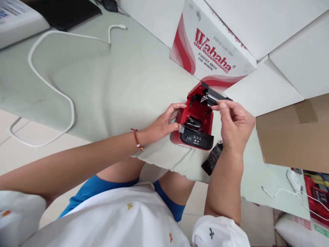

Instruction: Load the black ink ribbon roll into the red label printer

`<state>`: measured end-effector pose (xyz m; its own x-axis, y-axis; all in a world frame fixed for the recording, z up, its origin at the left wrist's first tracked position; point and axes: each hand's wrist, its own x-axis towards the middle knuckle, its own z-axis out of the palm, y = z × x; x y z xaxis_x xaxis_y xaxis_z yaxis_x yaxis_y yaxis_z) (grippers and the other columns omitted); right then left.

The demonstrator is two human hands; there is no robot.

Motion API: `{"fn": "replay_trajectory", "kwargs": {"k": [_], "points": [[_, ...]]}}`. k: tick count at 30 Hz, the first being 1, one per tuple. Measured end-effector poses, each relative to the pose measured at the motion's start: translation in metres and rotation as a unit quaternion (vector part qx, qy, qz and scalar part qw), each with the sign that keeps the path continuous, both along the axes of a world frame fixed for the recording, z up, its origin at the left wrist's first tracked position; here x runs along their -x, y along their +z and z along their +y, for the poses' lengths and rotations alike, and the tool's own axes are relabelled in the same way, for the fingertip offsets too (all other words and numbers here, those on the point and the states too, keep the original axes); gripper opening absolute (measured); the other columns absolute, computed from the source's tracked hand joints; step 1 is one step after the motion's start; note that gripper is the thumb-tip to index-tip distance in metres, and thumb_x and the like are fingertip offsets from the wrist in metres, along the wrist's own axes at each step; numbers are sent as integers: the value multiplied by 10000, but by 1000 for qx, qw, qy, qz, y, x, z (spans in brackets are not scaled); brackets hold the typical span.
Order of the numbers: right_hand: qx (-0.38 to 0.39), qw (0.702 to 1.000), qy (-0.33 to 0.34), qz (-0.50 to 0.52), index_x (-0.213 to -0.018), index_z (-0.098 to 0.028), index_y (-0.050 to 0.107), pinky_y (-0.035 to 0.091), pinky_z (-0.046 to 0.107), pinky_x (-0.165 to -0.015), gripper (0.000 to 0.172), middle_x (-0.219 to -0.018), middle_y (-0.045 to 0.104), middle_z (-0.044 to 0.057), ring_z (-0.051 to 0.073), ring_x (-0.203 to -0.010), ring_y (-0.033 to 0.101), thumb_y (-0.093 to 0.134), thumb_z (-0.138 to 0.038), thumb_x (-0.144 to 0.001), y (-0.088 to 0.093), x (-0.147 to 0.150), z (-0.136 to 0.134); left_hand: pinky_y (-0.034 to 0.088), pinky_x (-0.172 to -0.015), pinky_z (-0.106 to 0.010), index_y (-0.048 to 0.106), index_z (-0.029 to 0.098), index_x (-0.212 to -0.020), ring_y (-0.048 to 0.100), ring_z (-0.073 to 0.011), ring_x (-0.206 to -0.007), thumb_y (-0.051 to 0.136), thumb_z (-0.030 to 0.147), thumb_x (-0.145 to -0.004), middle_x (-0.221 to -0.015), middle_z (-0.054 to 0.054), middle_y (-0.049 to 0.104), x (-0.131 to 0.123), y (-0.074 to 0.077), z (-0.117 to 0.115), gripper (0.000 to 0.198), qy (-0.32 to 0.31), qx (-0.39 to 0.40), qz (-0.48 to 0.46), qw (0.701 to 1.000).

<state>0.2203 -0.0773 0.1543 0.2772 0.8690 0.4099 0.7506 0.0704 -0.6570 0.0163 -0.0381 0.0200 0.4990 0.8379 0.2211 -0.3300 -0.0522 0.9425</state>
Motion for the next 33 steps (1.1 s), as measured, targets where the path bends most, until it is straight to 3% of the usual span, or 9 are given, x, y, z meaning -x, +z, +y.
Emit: {"fn": "replay_trajectory", "kwargs": {"k": [3, 6, 11, 15, 19, 24, 33], "points": [[-98, 993, -70, -18, -1288, -267, 759, 604, 478, -895, 411, -1229, 805, 129, 313, -1057, 764, 575, -556, -1060, -10, -6, 7, 448, -1308, -537, 515, 304, -1477, 548, -306, -1490, 756, 333, -847, -1630, -111, 538, 0, -2, 1, 675, -6, 1, -7, 1000], [-100, 989, -78, -81, -1431, -291, 696, 567, 525, -1044, 450, -1473, 719, 124, 344, -1298, 694, 533, -519, -1078, -16, -11, 13, 455, -1308, -538, 504, 294, -1502, 567, -295, -1474, 748, 340, -871, -1627, -129, 538, 0, -4, -1, 678, -3, -19, -5, 1000], [-89, 984, -10, -155, -1307, -253, 783, 423, 583, -1269, 385, -1399, 772, 131, 328, -1440, 649, 511, -449, -1117, -20, -12, 7, 358, -1372, -570, 676, 308, -1419, 431, -302, -1625, 715, 358, -955, -1688, -122, 483, 6, 2, -10, 468, 102, -136, 65, 983], [-65, 978, -18, -198, -1348, -271, 770, 423, 609, -1277, 395, -1478, 747, 125, 316, -1449, 664, 480, -426, -1127, -20, -11, -2, 483, -1234, -538, 840, 297, -1143, 609, -271, -1350, 708, 333, -993, -1357, -89, 737, 9, 18, -15, 203, 163, -234, 104, 953], [-56, 982, -15, -179, -1354, -266, 768, 477, 577, -1232, 386, -1501, 734, 135, 315, -1459, 648, 505, -416, -1114, -19, -9, -6, 514, -1082, -513, 855, 266, -1014, 642, -280, -1186, 683, 288, -1013, -1067, -61, 840, 1, 36, -23, 174, 178, -290, 154, 928], [-49, 981, -28, -187, -1366, -277, 753, 536, 531, -1127, 410, -1480, 727, 131, 324, -1444, 616, 459, -429, -1124, -21, -7, -9, 485, -1102, -520, 842, 272, -995, 656, -292, -1263, 604, 274, -1053, -1047, -49, 867, -5, 43, -40, 246, 172, -348, 191, 901], [-45, 979, 1, -199, -1368, -283, 772, 475, 541, -1227, 364, -1387, 747, 118, 312, -1381, 648, 555, -412, -1105, -18, -13, -21, 521, -1092, -476, 820, 299, -1091, 674, -266, -1290, 629, 249, -1050, -1071, -15, 879, 1, 33, -53, 201, 214, -416, 149, 871]]}}
